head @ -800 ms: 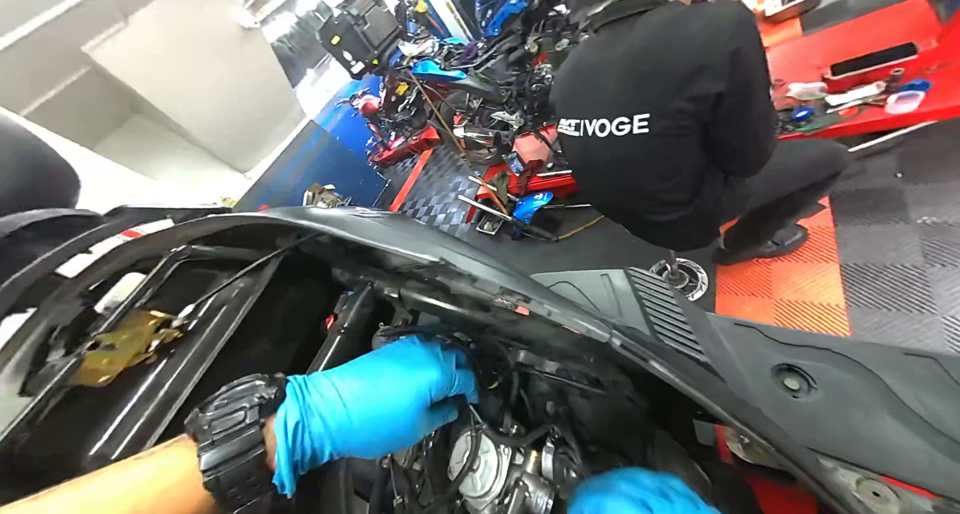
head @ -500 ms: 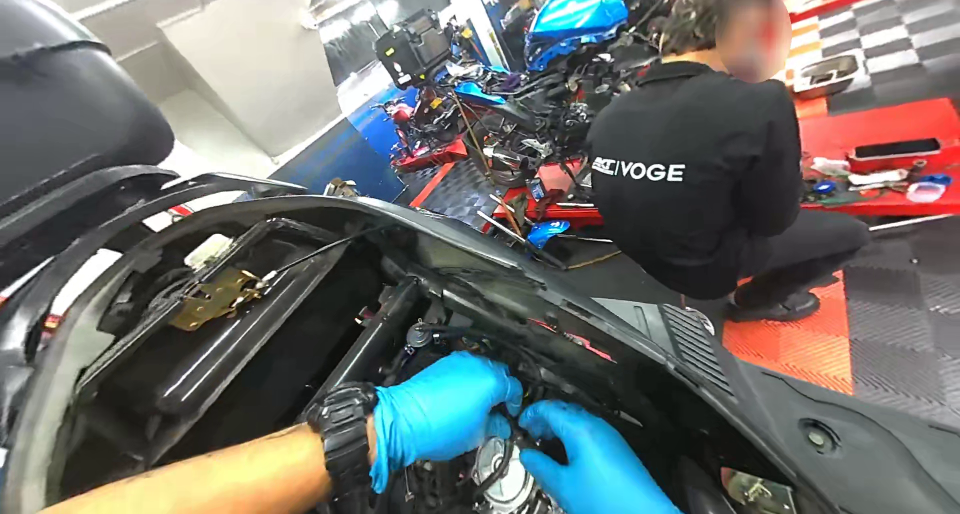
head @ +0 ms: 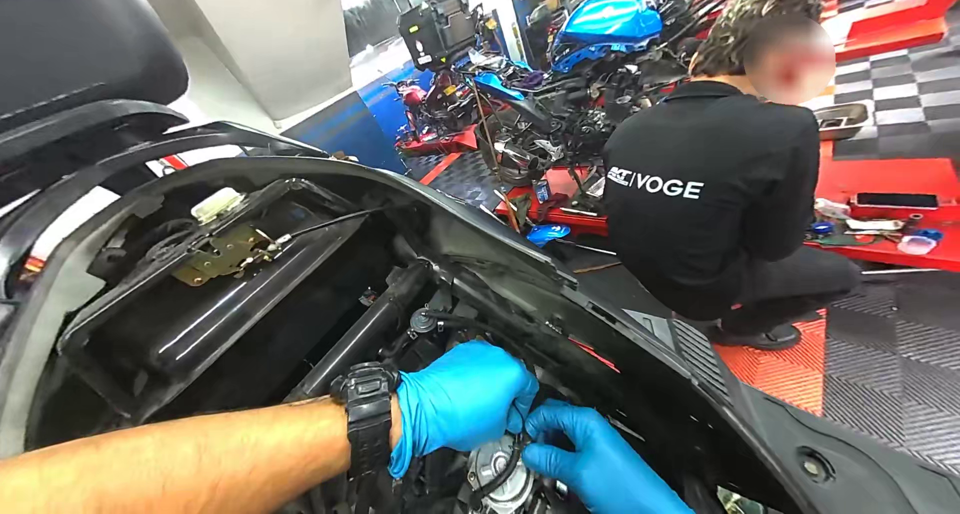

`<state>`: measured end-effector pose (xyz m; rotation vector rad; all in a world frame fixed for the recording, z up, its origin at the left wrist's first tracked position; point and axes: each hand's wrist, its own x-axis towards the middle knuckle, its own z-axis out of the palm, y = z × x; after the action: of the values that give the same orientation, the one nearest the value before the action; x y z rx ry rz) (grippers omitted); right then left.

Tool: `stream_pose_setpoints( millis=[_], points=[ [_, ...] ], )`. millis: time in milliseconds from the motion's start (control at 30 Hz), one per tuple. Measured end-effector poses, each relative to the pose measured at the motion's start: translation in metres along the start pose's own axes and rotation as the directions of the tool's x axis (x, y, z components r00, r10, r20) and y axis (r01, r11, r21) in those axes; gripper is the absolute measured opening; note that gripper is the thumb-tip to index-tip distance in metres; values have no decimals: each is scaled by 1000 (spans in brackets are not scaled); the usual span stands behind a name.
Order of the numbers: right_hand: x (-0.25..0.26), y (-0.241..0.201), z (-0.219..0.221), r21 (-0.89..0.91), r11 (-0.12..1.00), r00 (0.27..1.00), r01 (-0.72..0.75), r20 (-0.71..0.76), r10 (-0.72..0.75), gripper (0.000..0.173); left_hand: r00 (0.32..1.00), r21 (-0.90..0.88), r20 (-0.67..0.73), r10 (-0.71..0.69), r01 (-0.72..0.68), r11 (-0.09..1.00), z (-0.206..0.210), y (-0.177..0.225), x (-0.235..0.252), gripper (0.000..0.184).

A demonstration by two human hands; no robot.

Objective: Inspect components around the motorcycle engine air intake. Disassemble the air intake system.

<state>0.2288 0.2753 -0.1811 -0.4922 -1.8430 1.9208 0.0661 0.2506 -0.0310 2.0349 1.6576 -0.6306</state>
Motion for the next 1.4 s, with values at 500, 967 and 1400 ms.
stream_pose_setpoints(
  millis=[500,967,1400],
  points=[
    [-11,-5,49,-834,552,857,23,-267,-440,24,990,-10,90,-108,110,994,-3,6,1,17],
    [-7,-8,5,-127,988,994,-94,-66,86,18,992,23,92,-89,87,996,-4,11,0,17],
    [-17,-24,49,-861,505,901,-61,-265,-343,20,972,-3,131,-197,199,980,-4,13,1,19]
  ],
)
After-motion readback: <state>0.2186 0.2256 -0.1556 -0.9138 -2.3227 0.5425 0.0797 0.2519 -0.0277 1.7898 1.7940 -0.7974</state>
